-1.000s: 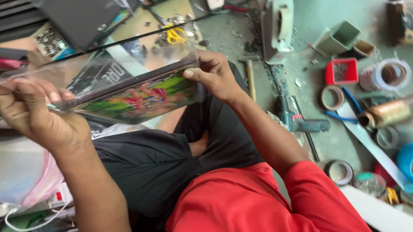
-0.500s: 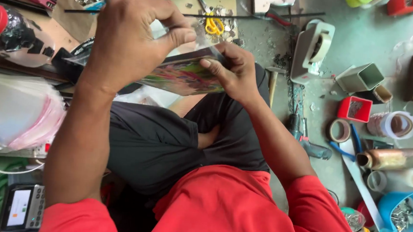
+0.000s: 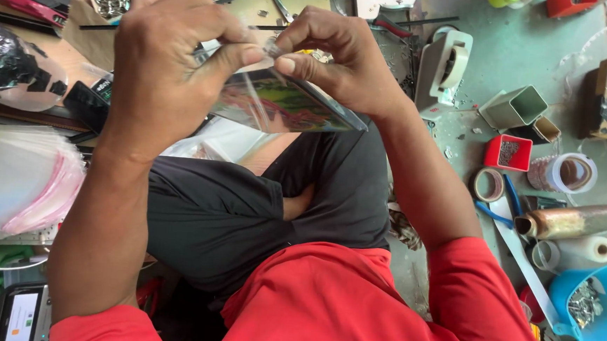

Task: The person sits on the floor with a framed religious picture on their lap and wraps it in a sheet of clear plastic film. They fold the plastic over the frame edges, tuck and press the corners, and smooth the film around the frame to cover it fully.

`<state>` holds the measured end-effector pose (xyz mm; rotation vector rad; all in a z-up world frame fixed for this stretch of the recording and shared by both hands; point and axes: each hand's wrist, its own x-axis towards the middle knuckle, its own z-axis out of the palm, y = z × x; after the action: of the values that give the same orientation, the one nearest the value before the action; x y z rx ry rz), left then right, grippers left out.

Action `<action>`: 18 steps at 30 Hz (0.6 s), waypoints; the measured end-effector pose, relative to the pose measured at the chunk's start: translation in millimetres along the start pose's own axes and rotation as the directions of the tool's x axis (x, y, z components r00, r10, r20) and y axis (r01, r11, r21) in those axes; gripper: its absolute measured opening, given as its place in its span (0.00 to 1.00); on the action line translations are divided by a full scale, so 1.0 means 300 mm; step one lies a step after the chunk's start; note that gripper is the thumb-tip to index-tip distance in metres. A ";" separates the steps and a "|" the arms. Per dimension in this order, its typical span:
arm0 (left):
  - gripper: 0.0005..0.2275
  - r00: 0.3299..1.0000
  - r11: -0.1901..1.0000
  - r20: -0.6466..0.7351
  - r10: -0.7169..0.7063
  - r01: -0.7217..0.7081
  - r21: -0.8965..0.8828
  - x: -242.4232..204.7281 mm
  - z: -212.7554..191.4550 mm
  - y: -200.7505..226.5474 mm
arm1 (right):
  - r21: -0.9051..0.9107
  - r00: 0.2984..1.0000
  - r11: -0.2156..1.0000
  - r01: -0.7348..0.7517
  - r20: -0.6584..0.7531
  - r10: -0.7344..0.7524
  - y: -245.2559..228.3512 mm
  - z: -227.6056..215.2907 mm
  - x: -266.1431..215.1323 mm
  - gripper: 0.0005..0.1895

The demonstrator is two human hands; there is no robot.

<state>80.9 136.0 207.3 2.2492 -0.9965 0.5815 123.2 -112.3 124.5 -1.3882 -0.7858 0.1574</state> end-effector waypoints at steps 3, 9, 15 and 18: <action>0.05 1.000 1.000 -0.014 -0.014 0.014 -0.024 -0.027 0.011 -0.019 | -0.275 0.995 0.957 0.095 0.007 -0.096 -0.012 0.012 -0.004 0.07; 0.09 0.994 0.993 -0.057 -0.093 0.088 -0.078 -0.069 -0.012 -0.037 | -0.535 0.963 0.825 0.185 -0.068 -0.260 -0.045 0.099 0.003 0.06; 0.18 1.000 0.999 0.011 0.003 -0.003 -0.043 0.039 0.031 0.035 | -0.354 0.907 0.921 0.164 -0.313 -0.281 -0.006 0.098 -0.072 0.05; 0.11 0.983 0.992 0.147 -0.113 0.121 -0.046 0.068 0.061 0.050 | -0.326 0.908 0.930 0.168 -0.318 -0.275 -0.038 0.076 -0.119 0.04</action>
<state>84.8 105.3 211.6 2.3085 -0.9303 0.3403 79.7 -115.4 120.1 -1.5335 -0.6698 -0.4008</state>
